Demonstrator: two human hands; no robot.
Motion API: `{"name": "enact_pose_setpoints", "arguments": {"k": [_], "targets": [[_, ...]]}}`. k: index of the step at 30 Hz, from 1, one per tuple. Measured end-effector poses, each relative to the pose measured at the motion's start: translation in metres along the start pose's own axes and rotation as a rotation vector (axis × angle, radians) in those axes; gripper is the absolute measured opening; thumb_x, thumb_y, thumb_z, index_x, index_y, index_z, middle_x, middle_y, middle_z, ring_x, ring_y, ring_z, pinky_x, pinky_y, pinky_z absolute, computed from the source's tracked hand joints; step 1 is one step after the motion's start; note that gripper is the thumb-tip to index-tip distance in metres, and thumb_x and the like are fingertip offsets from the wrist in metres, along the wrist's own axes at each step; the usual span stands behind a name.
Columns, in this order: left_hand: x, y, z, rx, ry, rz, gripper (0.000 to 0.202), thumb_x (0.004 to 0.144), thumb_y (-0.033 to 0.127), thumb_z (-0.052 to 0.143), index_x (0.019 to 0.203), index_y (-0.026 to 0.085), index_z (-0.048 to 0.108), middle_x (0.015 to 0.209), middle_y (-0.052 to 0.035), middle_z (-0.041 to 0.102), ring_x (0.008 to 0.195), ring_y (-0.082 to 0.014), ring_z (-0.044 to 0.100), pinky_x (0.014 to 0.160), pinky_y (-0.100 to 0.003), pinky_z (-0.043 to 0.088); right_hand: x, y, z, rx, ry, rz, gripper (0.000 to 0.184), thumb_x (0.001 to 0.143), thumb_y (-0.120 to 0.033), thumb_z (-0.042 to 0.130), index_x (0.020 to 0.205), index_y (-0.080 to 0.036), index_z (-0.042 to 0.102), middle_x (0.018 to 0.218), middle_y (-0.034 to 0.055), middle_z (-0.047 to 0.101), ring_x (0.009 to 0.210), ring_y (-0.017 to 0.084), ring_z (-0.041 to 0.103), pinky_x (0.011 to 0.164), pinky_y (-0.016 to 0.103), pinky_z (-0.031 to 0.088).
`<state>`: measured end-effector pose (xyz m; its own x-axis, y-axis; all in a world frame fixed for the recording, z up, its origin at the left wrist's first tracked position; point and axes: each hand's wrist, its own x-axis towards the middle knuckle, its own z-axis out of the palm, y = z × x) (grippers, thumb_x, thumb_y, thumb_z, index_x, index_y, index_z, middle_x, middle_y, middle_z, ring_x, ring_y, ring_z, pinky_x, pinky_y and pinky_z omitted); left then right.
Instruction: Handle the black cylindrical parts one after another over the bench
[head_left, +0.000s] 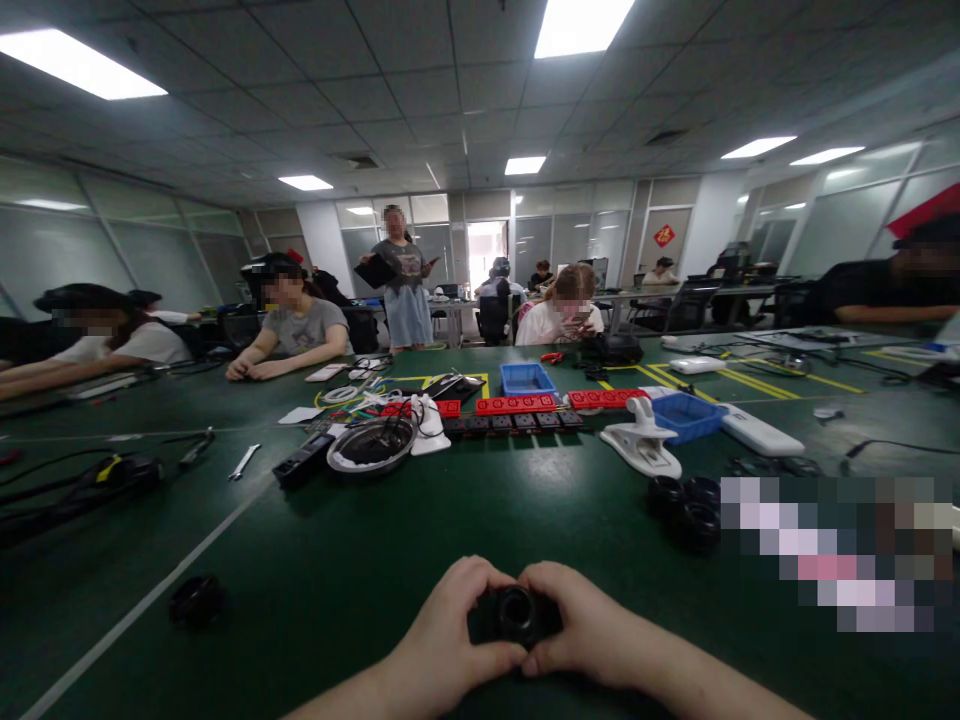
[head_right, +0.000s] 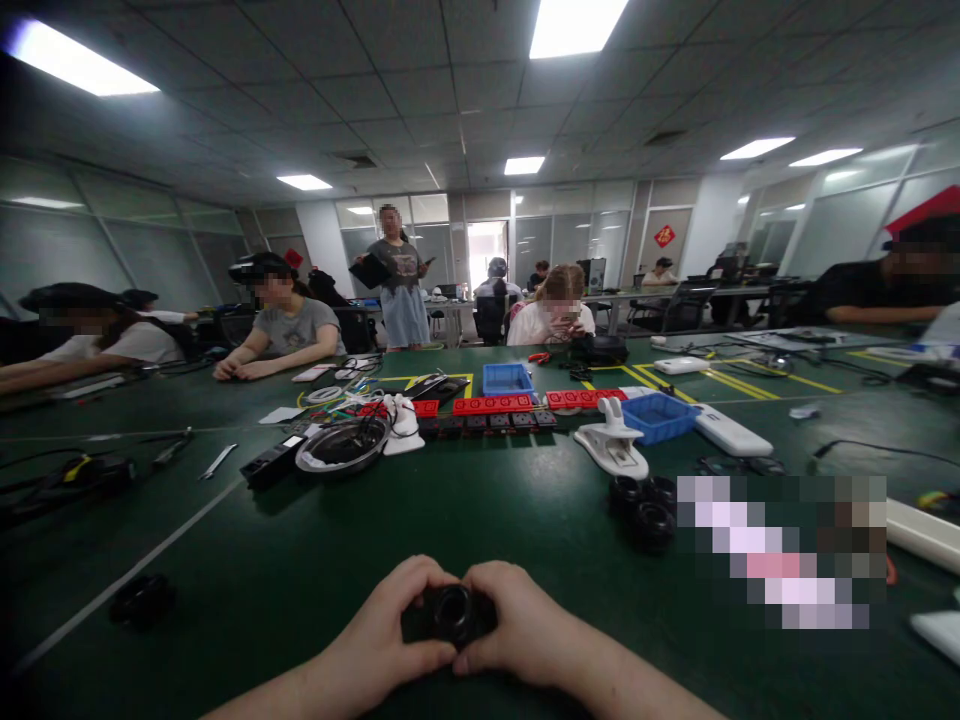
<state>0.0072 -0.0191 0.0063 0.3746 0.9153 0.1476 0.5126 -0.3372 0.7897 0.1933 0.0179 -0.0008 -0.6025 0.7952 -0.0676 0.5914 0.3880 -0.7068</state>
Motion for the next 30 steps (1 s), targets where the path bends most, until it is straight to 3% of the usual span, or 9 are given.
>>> {"name": "enact_pose_setpoints", "arguments": {"k": [3, 6, 11, 15, 20, 26, 30], "targets": [[0.001, 0.001, 0.004, 0.045, 0.043, -0.063, 0.029, 0.061, 0.019, 0.073, 0.087, 0.02, 0.059, 0.088, -0.0005, 0.054, 0.083, -0.02, 0.051, 0.071, -0.027, 0.04, 0.0, -0.004, 0.01, -0.132, 0.118, 0.041, 0.044, 0.046, -0.04, 0.08, 0.073, -0.016, 0.056, 0.075, -0.0009, 0.053, 0.068, 0.016, 0.049, 0.055, 0.023, 0.034], [0.001, 0.001, 0.009, 0.094, 0.109, -0.109, 0.025, 0.063, 0.018, 0.07, 0.086, 0.02, 0.058, 0.089, -0.0027, 0.056, 0.085, -0.0227, 0.052, 0.074, -0.031, 0.041, -0.002, -0.011, 0.016, -0.301, 0.227, 0.042, 0.037, 0.056, -0.043, 0.073, 0.073, -0.016, 0.054, 0.075, 0.0021, 0.055, 0.069, 0.018, 0.049, 0.059, 0.027, 0.036], [0.003, -0.001, 0.01, 0.117, 0.144, -0.095, 0.025, 0.067, 0.021, 0.066, 0.091, 0.02, 0.058, 0.093, -0.0046, 0.057, 0.09, -0.0254, 0.052, 0.079, -0.037, 0.04, -0.005, -0.014, 0.015, -0.412, 0.273, -0.038, 0.044, 0.062, -0.052, 0.066, 0.084, -0.015, 0.057, 0.083, 0.0071, 0.059, 0.078, 0.024, 0.052, 0.069, 0.035, 0.038], [0.005, -0.003, 0.005, 0.089, 0.071, -0.036, 0.021, 0.07, 0.023, 0.064, 0.09, 0.02, 0.059, 0.092, -0.0044, 0.058, 0.089, -0.0243, 0.053, 0.078, -0.035, 0.041, -0.006, -0.01, 0.003, -0.232, 0.157, -0.18, 0.055, 0.062, -0.045, 0.07, 0.106, -0.017, 0.055, 0.096, 0.0062, 0.06, 0.086, 0.023, 0.054, 0.076, 0.034, 0.039], [0.006, -0.007, -0.004, 0.041, -0.057, 0.042, 0.025, 0.072, 0.027, 0.064, 0.096, 0.021, 0.06, 0.093, -0.004, 0.059, 0.085, -0.0224, 0.054, 0.072, -0.03, 0.042, -0.004, -0.003, -0.016, -0.152, -0.079, -0.304, 0.038, 0.066, -0.027, 0.071, 0.101, -0.016, 0.061, 0.087, 0.0026, 0.061, 0.083, 0.018, 0.055, 0.074, 0.027, 0.041], [0.005, -0.006, -0.007, -0.003, -0.133, 0.021, 0.031, 0.072, 0.022, 0.062, 0.103, 0.023, 0.059, 0.098, -0.0034, 0.057, 0.089, -0.0216, 0.053, 0.076, -0.03, 0.043, -0.002, 0.0, -0.02, -0.153, -0.1, -0.333, 0.033, 0.066, -0.027, 0.072, 0.095, -0.015, 0.062, 0.081, 0.0003, 0.058, 0.077, 0.016, 0.053, 0.068, 0.024, 0.041], [0.005, -0.004, -0.006, -0.013, -0.124, 0.009, 0.029, 0.07, 0.02, 0.063, 0.099, 0.022, 0.059, 0.096, -0.0032, 0.057, 0.088, -0.0215, 0.053, 0.075, -0.031, 0.042, -0.001, 0.001, -0.016, -0.126, -0.079, -0.286, 0.03, 0.063, -0.028, 0.073, 0.088, -0.015, 0.062, 0.077, -0.001, 0.055, 0.073, 0.015, 0.051, 0.063, 0.022, 0.039]]}}
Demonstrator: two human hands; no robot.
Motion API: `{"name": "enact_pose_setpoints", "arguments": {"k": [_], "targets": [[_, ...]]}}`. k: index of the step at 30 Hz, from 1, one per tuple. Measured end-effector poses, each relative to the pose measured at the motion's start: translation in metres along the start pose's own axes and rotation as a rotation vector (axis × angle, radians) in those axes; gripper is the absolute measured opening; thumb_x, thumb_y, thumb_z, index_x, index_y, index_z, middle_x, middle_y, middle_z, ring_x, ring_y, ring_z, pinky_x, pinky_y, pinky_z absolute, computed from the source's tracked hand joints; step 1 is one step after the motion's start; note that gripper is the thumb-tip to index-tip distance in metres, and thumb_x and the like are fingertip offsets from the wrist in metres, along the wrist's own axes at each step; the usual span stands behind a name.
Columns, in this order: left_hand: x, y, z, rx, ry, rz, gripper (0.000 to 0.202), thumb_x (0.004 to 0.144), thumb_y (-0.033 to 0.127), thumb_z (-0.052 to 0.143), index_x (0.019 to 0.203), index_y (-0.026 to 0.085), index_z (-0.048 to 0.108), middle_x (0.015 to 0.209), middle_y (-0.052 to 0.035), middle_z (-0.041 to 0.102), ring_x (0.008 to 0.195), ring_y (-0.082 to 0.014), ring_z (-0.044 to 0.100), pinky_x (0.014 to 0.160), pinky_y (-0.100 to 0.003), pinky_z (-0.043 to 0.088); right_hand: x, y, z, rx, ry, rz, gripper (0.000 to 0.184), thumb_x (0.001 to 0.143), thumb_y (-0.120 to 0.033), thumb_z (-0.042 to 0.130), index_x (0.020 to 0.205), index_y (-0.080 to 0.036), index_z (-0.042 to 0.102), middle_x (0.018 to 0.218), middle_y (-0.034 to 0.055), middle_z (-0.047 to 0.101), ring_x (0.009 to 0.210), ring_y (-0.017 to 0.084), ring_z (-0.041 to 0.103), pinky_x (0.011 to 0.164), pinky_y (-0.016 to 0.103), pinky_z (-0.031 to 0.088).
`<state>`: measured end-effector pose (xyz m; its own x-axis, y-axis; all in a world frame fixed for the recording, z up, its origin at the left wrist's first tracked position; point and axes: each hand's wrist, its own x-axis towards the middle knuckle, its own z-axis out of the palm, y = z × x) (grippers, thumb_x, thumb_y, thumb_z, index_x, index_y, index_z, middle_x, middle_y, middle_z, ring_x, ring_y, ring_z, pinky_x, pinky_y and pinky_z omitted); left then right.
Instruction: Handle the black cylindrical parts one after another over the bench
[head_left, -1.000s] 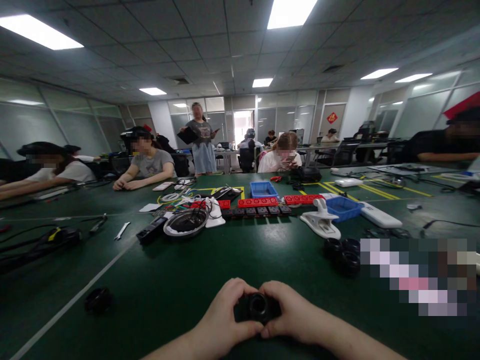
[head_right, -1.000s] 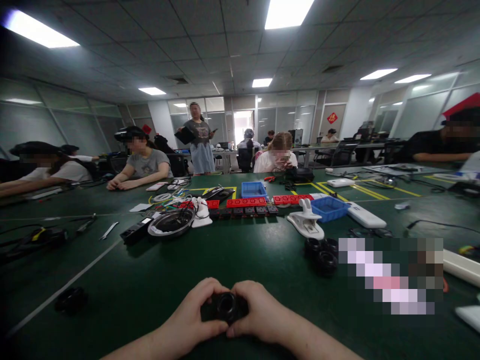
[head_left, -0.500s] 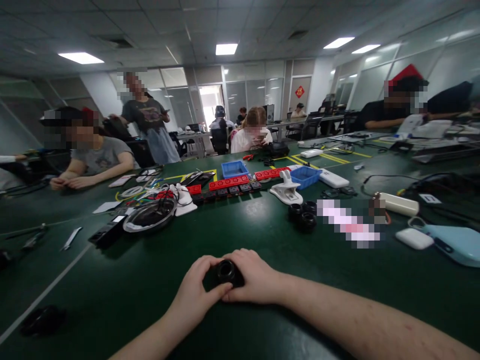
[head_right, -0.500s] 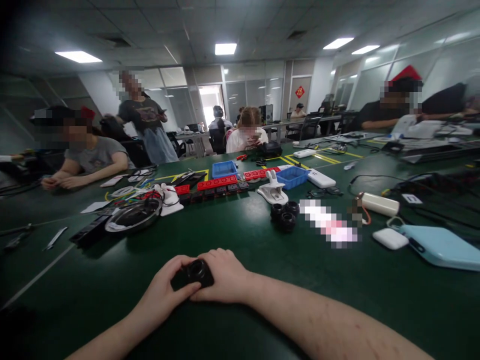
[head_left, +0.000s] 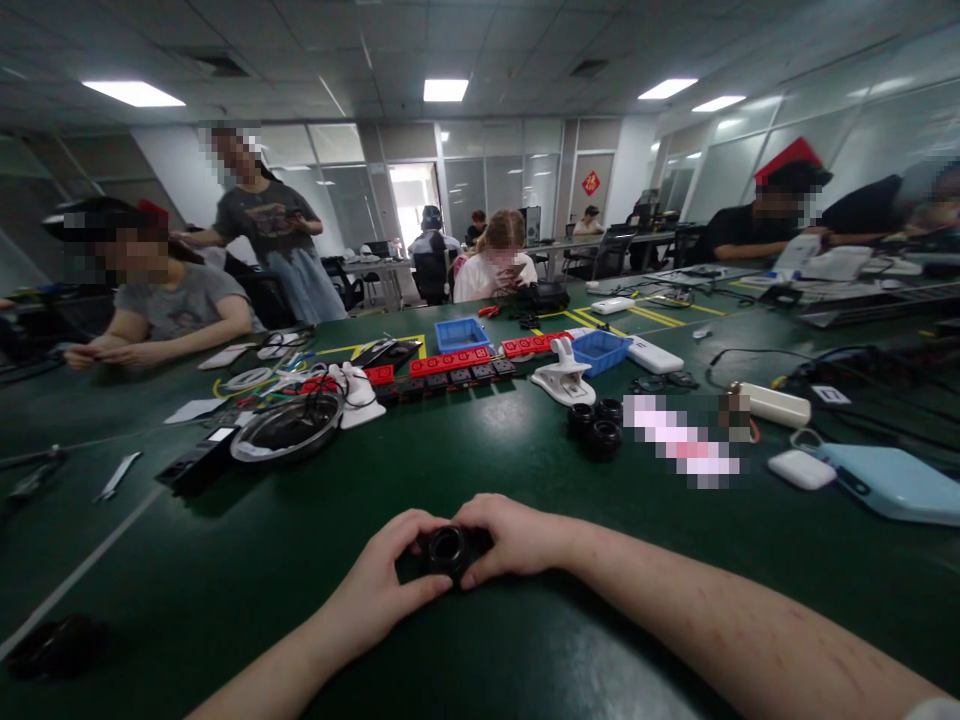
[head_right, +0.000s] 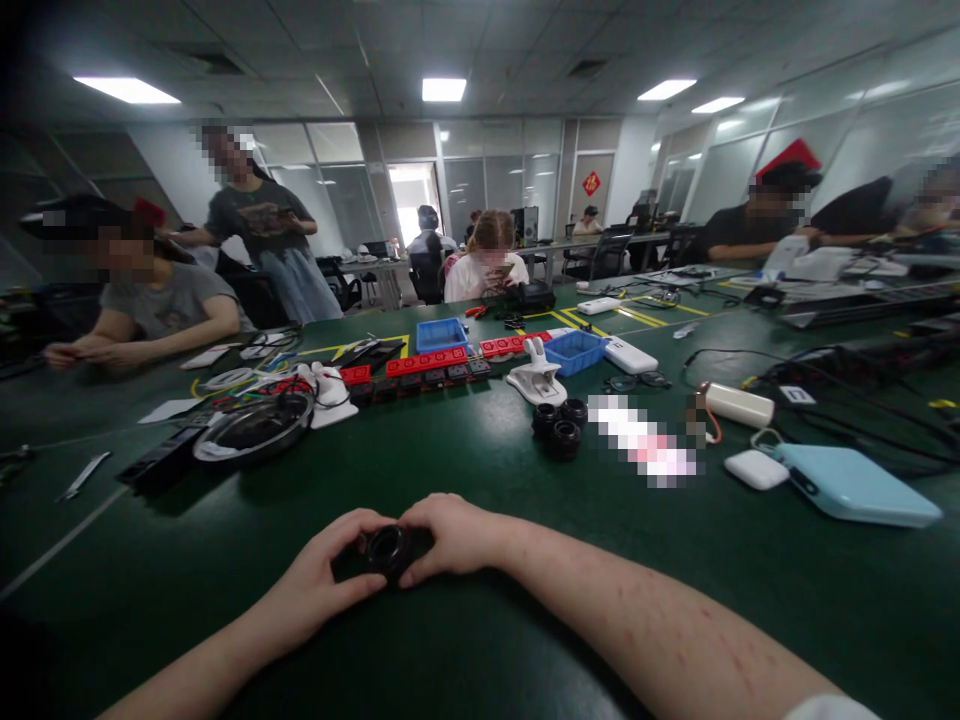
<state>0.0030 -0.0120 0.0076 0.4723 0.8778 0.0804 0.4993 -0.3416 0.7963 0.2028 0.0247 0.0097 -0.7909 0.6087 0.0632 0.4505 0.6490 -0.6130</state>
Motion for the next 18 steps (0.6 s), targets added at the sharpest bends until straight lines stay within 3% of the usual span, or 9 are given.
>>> {"name": "enact_pose_setpoints", "arguments": {"k": [6, 12, 15, 18], "targets": [[0.0, 0.003, 0.007, 0.059, 0.088, -0.023, 0.024, 0.069, 0.02, 0.065, 0.091, 0.02, 0.059, 0.091, -0.0029, 0.057, 0.086, -0.022, 0.052, 0.074, -0.031, 0.041, 0.004, -0.004, 0.014, -0.056, 0.126, 0.188, 0.041, 0.052, -0.043, 0.078, 0.075, -0.016, 0.056, 0.07, -0.0027, 0.052, 0.064, 0.013, 0.047, 0.053, 0.02, 0.033], [0.0, 0.004, 0.012, 0.109, 0.214, -0.051, 0.022, 0.07, 0.02, 0.064, 0.091, 0.019, 0.058, 0.093, -0.0036, 0.057, 0.089, -0.0235, 0.052, 0.077, -0.034, 0.041, 0.007, -0.017, 0.028, -0.303, 0.299, 0.296, 0.044, 0.057, -0.051, 0.07, 0.076, -0.014, 0.056, 0.074, 0.0041, 0.057, 0.069, 0.019, 0.051, 0.063, 0.031, 0.037], [0.001, 0.002, 0.01, 0.096, 0.204, -0.012, 0.021, 0.07, 0.02, 0.064, 0.09, 0.019, 0.058, 0.091, -0.0031, 0.058, 0.088, -0.0229, 0.053, 0.076, -0.033, 0.041, 0.005, -0.019, 0.026, -0.235, 0.301, 0.243, 0.056, 0.055, -0.053, 0.071, 0.093, -0.014, 0.057, 0.088, 0.0072, 0.059, 0.079, 0.023, 0.053, 0.071, 0.034, 0.039], [0.0, 0.001, 0.005, 0.064, 0.133, 0.029, 0.022, 0.07, 0.019, 0.064, 0.091, 0.019, 0.058, 0.09, -0.0023, 0.057, 0.085, -0.0212, 0.053, 0.073, -0.031, 0.042, 0.002, -0.015, 0.016, -0.104, 0.184, 0.118, 0.058, 0.058, -0.046, 0.073, 0.105, -0.017, 0.056, 0.096, 0.0052, 0.06, 0.086, 0.022, 0.053, 0.077, 0.034, 0.039]]}}
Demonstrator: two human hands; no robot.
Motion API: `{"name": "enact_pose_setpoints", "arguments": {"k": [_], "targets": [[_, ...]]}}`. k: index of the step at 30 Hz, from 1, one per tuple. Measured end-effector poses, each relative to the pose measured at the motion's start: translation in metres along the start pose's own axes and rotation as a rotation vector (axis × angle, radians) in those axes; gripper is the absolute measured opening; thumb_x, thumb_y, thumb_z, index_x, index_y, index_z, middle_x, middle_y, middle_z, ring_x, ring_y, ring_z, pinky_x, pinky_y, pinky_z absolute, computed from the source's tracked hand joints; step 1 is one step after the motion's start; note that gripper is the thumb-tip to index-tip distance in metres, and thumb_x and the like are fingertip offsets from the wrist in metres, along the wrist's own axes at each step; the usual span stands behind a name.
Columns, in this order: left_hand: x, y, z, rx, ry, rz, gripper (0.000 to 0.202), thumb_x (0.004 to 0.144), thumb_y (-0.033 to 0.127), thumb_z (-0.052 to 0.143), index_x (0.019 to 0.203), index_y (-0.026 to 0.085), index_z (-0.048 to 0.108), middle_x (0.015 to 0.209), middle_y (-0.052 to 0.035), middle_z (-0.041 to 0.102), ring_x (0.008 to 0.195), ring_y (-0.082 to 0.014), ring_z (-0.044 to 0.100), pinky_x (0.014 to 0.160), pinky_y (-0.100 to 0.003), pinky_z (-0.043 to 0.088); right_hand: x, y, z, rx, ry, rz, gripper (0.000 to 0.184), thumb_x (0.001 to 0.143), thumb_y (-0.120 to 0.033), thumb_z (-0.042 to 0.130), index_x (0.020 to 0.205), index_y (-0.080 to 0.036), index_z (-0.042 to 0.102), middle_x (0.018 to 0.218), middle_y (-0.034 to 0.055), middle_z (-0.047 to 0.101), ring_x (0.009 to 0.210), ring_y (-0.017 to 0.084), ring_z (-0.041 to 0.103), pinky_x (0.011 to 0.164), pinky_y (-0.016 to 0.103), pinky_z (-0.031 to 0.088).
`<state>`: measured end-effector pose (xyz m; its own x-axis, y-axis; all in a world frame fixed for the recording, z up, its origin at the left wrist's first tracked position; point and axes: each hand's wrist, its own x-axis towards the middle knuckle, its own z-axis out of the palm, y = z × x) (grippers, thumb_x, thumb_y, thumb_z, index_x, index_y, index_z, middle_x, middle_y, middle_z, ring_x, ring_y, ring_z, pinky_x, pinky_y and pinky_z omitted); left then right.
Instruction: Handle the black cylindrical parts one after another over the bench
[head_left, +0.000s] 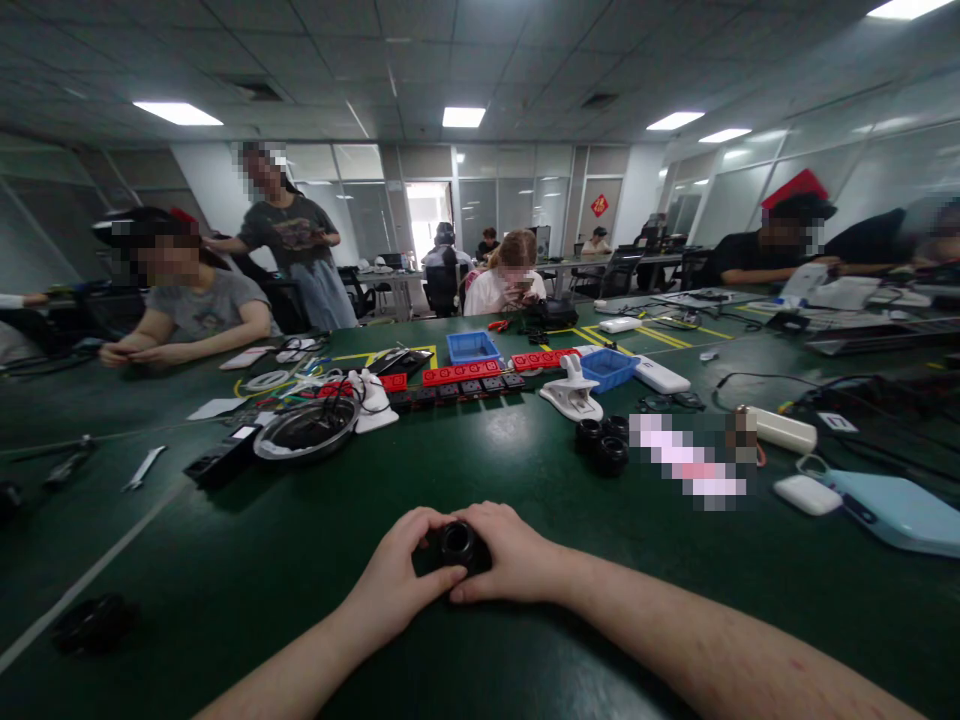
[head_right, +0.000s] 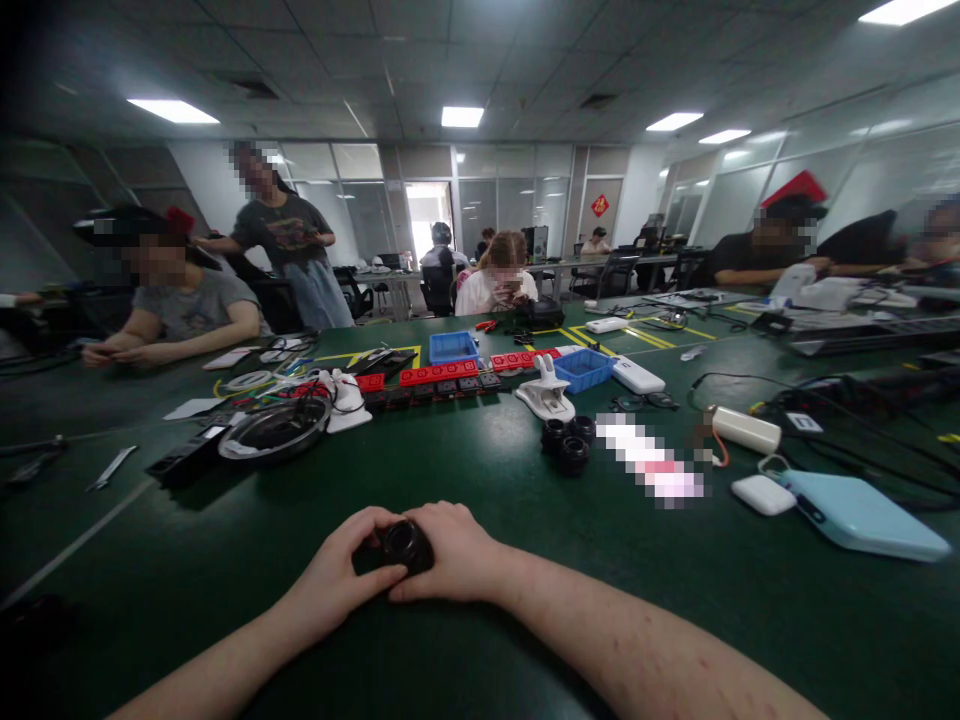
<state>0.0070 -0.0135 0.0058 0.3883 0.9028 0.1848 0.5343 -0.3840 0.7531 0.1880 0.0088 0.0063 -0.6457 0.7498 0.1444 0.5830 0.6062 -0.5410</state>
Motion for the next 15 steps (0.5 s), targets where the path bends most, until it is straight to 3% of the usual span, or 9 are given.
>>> {"name": "enact_pose_setpoints", "arguments": {"k": [5, 11, 15], "targets": [[-0.003, 0.002, -0.008, -0.047, -0.152, 0.058, 0.029, 0.068, 0.015, 0.066, 0.095, 0.021, 0.057, 0.095, -0.0013, 0.056, 0.089, -0.0193, 0.052, 0.076, -0.028, 0.042, -0.001, 0.011, -0.015, 0.074, -0.21, -0.141, 0.035, 0.063, -0.028, 0.073, 0.095, -0.017, 0.062, 0.088, 0.0005, 0.06, 0.086, 0.019, 0.053, 0.077, 0.029, 0.04], [-0.005, 0.003, -0.007, -0.049, -0.17, 0.048, 0.031, 0.068, 0.017, 0.067, 0.097, 0.021, 0.057, 0.094, -0.001, 0.055, 0.087, -0.0181, 0.051, 0.075, -0.027, 0.042, -0.001, 0.012, -0.012, 0.064, -0.205, -0.143, 0.032, 0.063, -0.027, 0.073, 0.092, -0.018, 0.063, 0.082, -0.0013, 0.057, 0.08, 0.017, 0.052, 0.074, 0.027, 0.039], [-0.006, 0.005, -0.007, -0.063, -0.15, 0.049, 0.031, 0.066, 0.017, 0.068, 0.095, 0.02, 0.057, 0.092, -0.0004, 0.054, 0.085, -0.0178, 0.051, 0.073, -0.025, 0.041, -0.001, 0.012, -0.007, 0.09, -0.178, -0.04, 0.032, 0.06, -0.032, 0.075, 0.084, -0.016, 0.063, 0.076, -0.0022, 0.054, 0.077, 0.016, 0.051, 0.066, 0.024, 0.038]]}}
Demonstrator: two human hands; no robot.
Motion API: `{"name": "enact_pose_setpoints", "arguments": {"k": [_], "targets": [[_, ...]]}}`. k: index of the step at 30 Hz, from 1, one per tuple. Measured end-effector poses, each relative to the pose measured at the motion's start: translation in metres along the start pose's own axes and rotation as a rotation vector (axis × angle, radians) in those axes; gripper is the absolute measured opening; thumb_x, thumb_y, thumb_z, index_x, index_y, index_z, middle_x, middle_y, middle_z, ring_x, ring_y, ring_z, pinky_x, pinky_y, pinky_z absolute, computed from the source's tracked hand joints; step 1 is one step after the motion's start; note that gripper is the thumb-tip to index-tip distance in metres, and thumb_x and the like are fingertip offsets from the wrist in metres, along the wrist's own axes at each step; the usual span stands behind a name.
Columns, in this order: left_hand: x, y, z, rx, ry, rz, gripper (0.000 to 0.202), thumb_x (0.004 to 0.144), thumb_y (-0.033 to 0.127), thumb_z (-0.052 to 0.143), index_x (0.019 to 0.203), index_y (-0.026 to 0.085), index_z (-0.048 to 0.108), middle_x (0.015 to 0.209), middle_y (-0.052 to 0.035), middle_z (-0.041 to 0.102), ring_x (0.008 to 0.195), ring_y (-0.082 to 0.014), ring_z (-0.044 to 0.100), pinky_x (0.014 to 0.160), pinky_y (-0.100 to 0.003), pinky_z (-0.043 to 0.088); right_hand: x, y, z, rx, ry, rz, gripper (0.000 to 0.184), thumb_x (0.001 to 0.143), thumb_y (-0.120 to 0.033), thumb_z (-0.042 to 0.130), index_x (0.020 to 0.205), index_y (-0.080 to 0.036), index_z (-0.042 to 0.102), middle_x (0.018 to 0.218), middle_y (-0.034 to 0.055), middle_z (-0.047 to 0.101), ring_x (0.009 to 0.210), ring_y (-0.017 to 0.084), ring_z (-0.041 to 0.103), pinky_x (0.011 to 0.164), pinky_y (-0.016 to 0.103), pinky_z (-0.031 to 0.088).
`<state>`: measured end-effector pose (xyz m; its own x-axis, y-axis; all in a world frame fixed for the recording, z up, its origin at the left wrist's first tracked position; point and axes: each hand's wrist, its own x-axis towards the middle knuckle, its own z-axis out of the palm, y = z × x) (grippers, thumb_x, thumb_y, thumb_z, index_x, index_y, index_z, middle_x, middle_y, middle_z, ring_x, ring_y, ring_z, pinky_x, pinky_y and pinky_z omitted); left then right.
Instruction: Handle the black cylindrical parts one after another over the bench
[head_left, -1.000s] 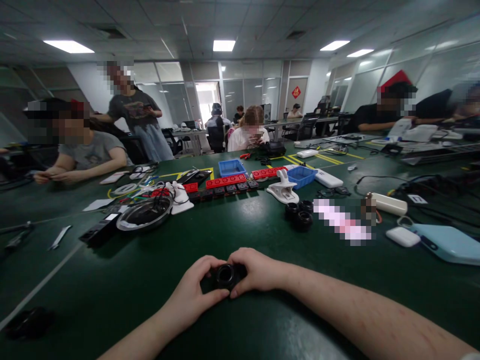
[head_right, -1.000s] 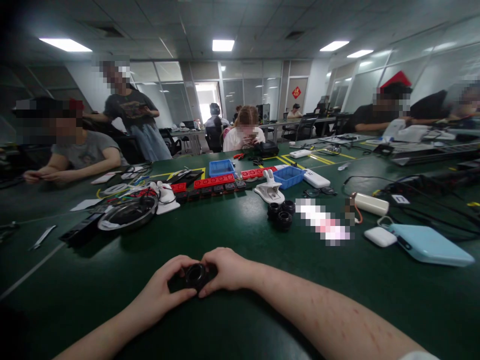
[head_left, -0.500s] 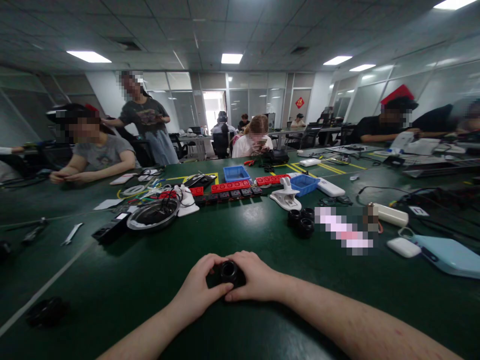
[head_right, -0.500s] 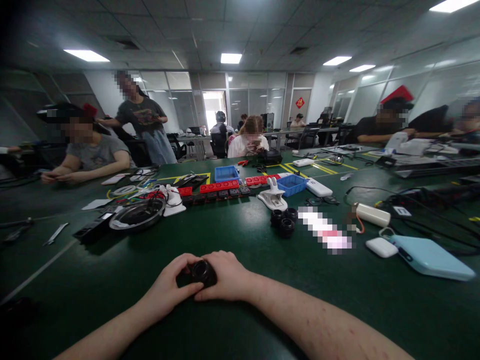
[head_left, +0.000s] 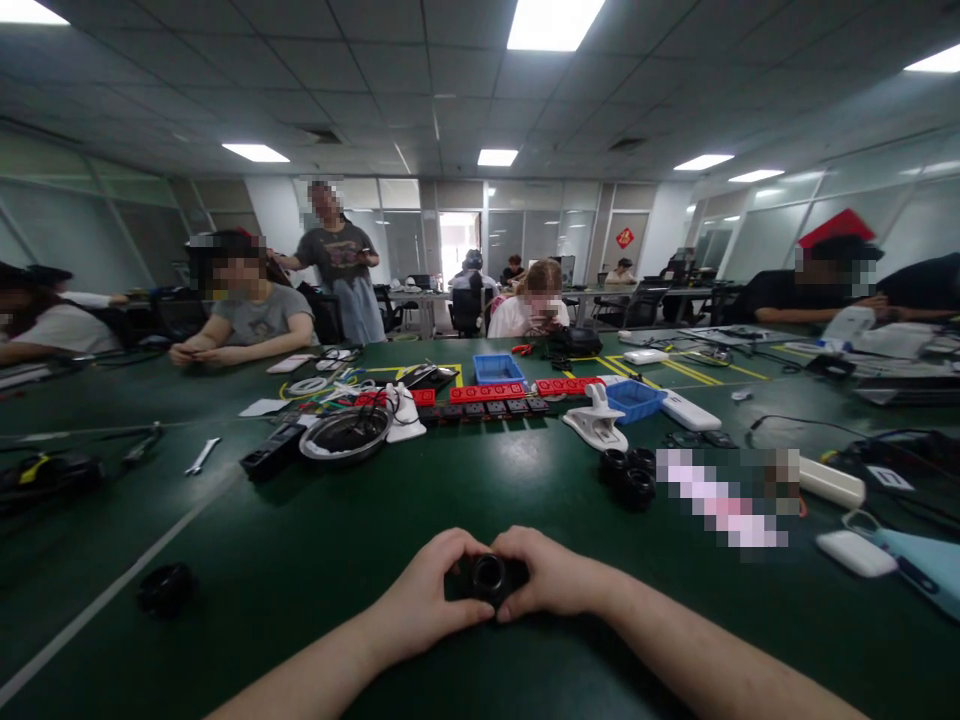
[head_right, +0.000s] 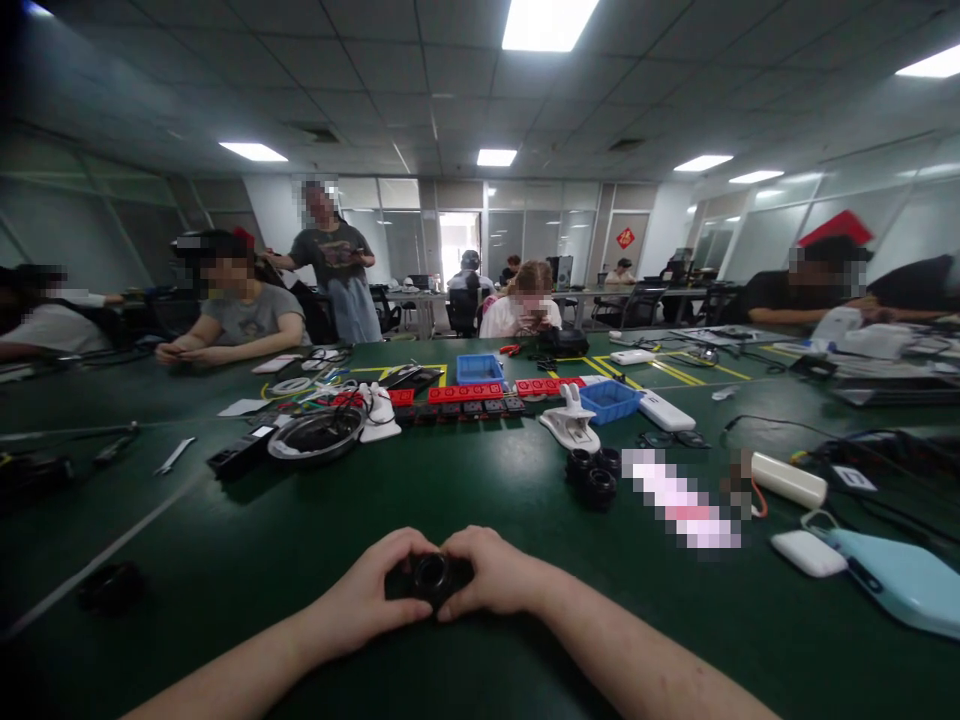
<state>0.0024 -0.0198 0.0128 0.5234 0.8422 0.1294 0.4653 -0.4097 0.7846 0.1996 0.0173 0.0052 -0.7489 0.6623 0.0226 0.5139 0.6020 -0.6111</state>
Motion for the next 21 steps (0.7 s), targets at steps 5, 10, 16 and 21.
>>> {"name": "enact_pose_setpoints", "arguments": {"k": [5, 10, 16, 21], "targets": [[-0.001, 0.001, 0.004, 0.031, 0.095, -0.047, 0.03, 0.063, 0.018, 0.071, 0.09, 0.019, 0.057, 0.09, -0.0003, 0.054, 0.086, -0.0194, 0.051, 0.074, -0.027, 0.039, 0.004, -0.006, 0.013, -0.082, 0.118, 0.183, 0.047, 0.045, -0.043, 0.081, 0.075, -0.015, 0.058, 0.075, -0.0012, 0.053, 0.07, 0.016, 0.048, 0.058, 0.023, 0.034], [0.0, 0.0, 0.009, 0.098, 0.212, -0.134, 0.029, 0.061, 0.018, 0.071, 0.086, 0.018, 0.056, 0.088, -0.001, 0.053, 0.084, -0.0204, 0.05, 0.074, -0.028, 0.039, 0.008, -0.016, 0.026, -0.279, 0.282, 0.246, 0.05, 0.05, -0.056, 0.072, 0.074, -0.015, 0.054, 0.077, 0.0037, 0.056, 0.071, 0.02, 0.049, 0.065, 0.031, 0.036], [0.0, -0.003, 0.008, 0.059, 0.181, -0.076, 0.031, 0.063, 0.018, 0.07, 0.09, 0.019, 0.056, 0.092, -0.0009, 0.053, 0.087, -0.0196, 0.049, 0.076, -0.027, 0.039, 0.001, -0.013, 0.011, 0.033, 0.13, 0.093, 0.062, 0.053, -0.033, 0.077, 0.108, -0.019, 0.054, 0.101, 0.0054, 0.057, 0.092, 0.024, 0.05, 0.082, 0.035, 0.036], [-0.001, -0.003, 0.004, 0.043, 0.143, -0.043, 0.034, 0.065, 0.018, 0.069, 0.096, 0.02, 0.057, 0.095, -0.0012, 0.053, 0.09, -0.0198, 0.05, 0.078, -0.027, 0.039, 0.0, -0.008, -0.003, 0.214, 0.023, 0.101, 0.038, 0.057, -0.014, 0.072, 0.093, -0.015, 0.062, 0.09, 0.0021, 0.058, 0.084, 0.02, 0.051, 0.074, 0.029, 0.038]]}}
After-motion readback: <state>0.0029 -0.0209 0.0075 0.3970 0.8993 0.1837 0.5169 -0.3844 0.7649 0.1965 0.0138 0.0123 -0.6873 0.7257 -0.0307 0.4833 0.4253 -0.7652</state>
